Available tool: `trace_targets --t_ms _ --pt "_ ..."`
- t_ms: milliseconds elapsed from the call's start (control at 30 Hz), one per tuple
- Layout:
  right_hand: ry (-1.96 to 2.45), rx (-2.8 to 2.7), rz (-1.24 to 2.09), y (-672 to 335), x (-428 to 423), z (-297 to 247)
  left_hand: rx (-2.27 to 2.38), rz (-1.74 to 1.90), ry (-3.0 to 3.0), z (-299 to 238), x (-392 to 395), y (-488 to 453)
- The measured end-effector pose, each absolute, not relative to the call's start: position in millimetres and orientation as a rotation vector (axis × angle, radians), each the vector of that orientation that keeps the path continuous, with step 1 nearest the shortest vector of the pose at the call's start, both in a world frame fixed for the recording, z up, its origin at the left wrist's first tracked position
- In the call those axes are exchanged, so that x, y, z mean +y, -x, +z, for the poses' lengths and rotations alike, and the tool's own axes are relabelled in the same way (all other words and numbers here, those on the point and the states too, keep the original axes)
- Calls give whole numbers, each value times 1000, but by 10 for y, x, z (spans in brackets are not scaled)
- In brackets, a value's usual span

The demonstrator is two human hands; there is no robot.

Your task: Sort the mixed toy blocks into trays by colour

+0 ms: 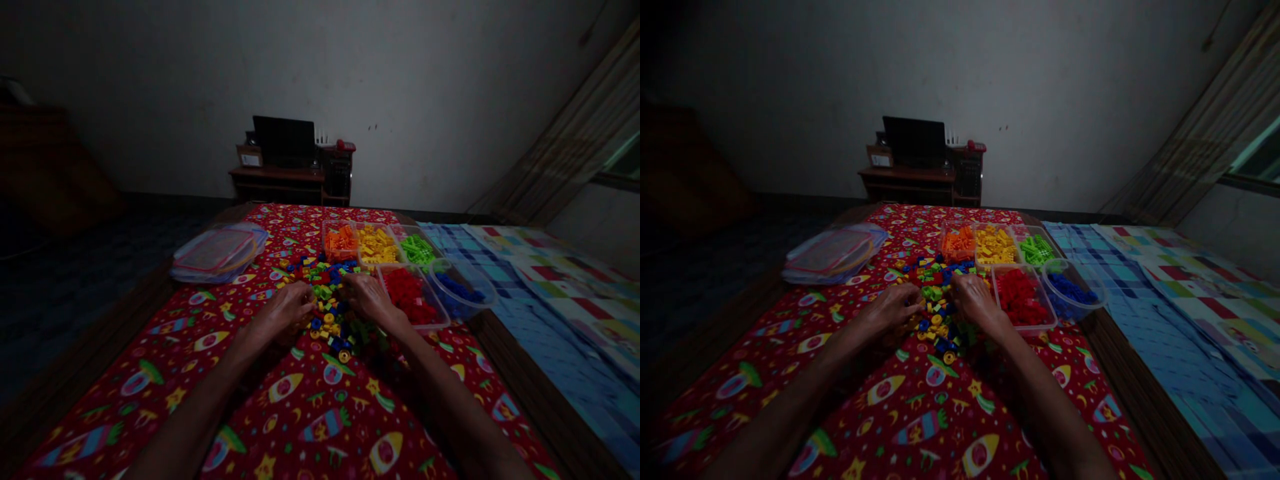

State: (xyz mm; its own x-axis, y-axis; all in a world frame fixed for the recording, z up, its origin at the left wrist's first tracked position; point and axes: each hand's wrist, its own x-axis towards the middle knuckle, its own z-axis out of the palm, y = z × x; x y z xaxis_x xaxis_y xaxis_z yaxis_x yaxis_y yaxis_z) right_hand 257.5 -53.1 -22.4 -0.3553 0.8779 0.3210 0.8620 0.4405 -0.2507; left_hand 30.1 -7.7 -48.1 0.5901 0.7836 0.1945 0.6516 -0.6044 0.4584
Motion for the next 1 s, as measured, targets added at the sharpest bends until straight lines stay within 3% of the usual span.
trace_targets --t_ms 233,600,1000 --pt "1638 -2377 51 -2661 -701 69 1097 557 -2525 -427 -308 -373" --pt "1496 -2523 -71 -2461 -924 -268 1165 633 -2432 -340 -311 -450" --pt "1440 -2041 614 -2628 -555 -135 1296 524 -2239 -177 -324 -509"
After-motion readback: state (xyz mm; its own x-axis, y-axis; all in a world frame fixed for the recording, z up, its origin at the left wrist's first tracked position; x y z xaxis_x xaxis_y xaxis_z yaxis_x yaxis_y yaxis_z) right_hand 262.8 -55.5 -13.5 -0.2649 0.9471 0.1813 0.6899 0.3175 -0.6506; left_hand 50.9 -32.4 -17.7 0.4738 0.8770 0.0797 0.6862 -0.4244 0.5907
